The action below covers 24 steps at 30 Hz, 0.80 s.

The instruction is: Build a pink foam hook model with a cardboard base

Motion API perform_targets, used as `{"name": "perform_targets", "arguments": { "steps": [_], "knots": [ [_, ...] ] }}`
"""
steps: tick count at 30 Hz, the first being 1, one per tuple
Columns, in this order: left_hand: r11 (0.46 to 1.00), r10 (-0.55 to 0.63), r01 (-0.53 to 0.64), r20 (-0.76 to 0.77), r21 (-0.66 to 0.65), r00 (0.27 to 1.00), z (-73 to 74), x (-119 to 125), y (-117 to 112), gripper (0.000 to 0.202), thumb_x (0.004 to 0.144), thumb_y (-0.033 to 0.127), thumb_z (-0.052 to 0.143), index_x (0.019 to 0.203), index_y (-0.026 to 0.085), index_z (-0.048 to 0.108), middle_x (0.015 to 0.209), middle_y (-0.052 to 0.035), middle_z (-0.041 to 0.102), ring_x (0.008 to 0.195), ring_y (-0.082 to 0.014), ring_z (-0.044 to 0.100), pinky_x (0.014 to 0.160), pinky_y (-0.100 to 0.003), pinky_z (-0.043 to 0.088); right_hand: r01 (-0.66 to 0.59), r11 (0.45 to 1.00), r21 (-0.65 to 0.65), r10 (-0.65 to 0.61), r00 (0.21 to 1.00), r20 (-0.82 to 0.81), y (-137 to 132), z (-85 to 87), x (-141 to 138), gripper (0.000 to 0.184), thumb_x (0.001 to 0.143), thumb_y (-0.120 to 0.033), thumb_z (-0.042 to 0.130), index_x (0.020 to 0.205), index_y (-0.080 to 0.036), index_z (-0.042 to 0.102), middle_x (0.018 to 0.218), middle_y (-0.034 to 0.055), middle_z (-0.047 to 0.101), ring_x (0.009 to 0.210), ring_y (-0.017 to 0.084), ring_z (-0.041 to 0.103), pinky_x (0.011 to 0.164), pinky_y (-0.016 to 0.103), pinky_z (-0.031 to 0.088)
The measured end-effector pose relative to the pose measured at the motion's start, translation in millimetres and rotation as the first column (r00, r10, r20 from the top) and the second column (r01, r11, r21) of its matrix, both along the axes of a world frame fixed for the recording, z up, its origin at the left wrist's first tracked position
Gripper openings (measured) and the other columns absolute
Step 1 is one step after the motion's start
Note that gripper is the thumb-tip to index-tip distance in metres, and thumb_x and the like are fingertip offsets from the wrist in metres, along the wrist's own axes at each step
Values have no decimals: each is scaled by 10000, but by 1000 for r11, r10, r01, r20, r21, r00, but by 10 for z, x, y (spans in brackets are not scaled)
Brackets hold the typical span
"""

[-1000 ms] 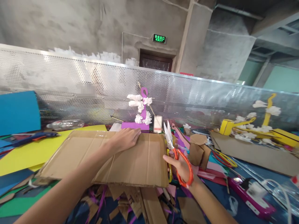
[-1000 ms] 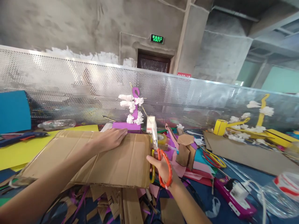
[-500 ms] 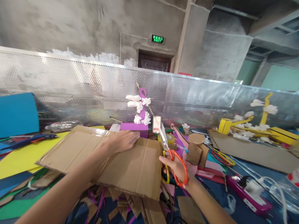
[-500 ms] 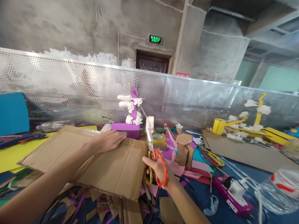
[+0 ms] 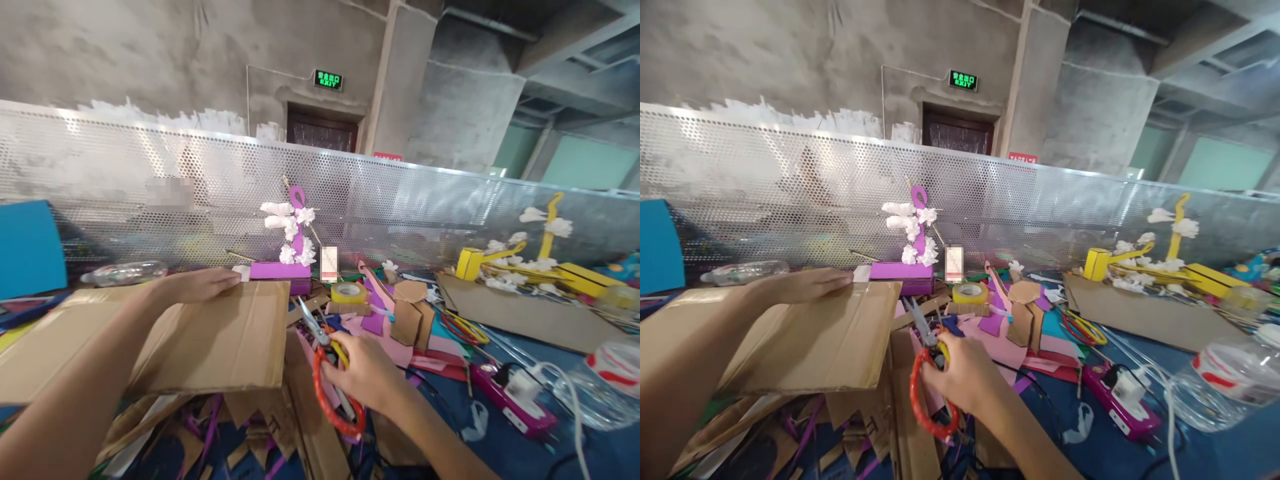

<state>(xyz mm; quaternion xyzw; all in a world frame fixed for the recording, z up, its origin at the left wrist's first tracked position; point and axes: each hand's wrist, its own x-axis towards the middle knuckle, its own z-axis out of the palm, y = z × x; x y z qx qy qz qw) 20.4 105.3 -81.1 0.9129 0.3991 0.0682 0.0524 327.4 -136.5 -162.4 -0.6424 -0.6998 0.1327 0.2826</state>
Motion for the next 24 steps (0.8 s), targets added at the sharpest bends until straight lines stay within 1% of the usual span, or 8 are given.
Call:
{"name": "perform_targets", "arguments": {
  "steps": [3,7,11,14,17,19,21,24],
  "knots": [
    [996,-2,-3,-57,-84,998,-7,16,-23,606,987,595,323,1231,203,716,1304,-134,710,1182,-346,644,1058,-442,467,41,999,-1,-39,954,296,-26,-100,-179,324,859,-504,646,897,-192,726,780,123,759,715,286,687,654,338,405],
    [990,-76,65,-80,-123,994,-134,194,-75,590,996,537,312,1259,171,693,1376,-138,675,1252,-333,610,1116,-416,423,-50,999,-4,47,904,425,-32,-208,-255,395,857,-550,659,877,-166,748,849,169,766,787,323,712,704,366,436],
    [982,-141,130,-69,-138,988,-243,338,-104,562,1009,540,292,1208,203,696,1320,-109,706,1213,-297,630,1081,-383,447,-105,990,91,82,969,232,-115,18,-76,381,834,-596,719,840,-215,717,849,96,743,773,270,673,653,330,398],
    [979,-166,156,-72,-129,983,-267,400,-134,551,1022,519,273,1161,198,699,1261,-112,724,1173,-282,645,1061,-367,448,127,982,138,-131,991,18,-232,223,308,387,936,-571,587,750,-237,643,683,44,681,631,211,606,605,320,365],
    [970,-221,213,-57,-120,974,-293,454,-144,549,1024,522,277,1119,203,714,1196,-112,743,1139,-283,652,1035,-362,454,575,744,342,-602,798,-32,-319,218,874,393,880,-633,580,879,-241,576,734,51,669,645,236,593,613,329,363],
    [962,-250,244,-39,-121,967,-328,486,-127,564,1020,557,282,1112,216,721,1157,-106,753,1116,-281,655,1013,-356,463,710,569,415,-761,646,-62,-329,100,1234,490,825,-665,602,1030,-222,558,901,101,696,783,287,643,650,340,398],
    [959,-261,254,-35,-128,965,-373,511,-96,588,1011,597,284,1117,220,724,1151,-103,754,1111,-277,655,1002,-349,466,711,585,389,-750,657,-72,-296,-47,1489,627,785,-673,632,1176,-193,537,1034,136,705,886,310,671,708,357,446],
    [963,-260,253,-75,-93,963,-434,523,-47,613,1005,630,278,1114,226,725,1155,-90,756,1096,-262,663,988,-336,478,641,724,254,-639,762,-101,-201,-211,1636,595,796,-592,648,1218,-183,557,1045,131,736,902,293,702,780,366,477]
  ]
}}
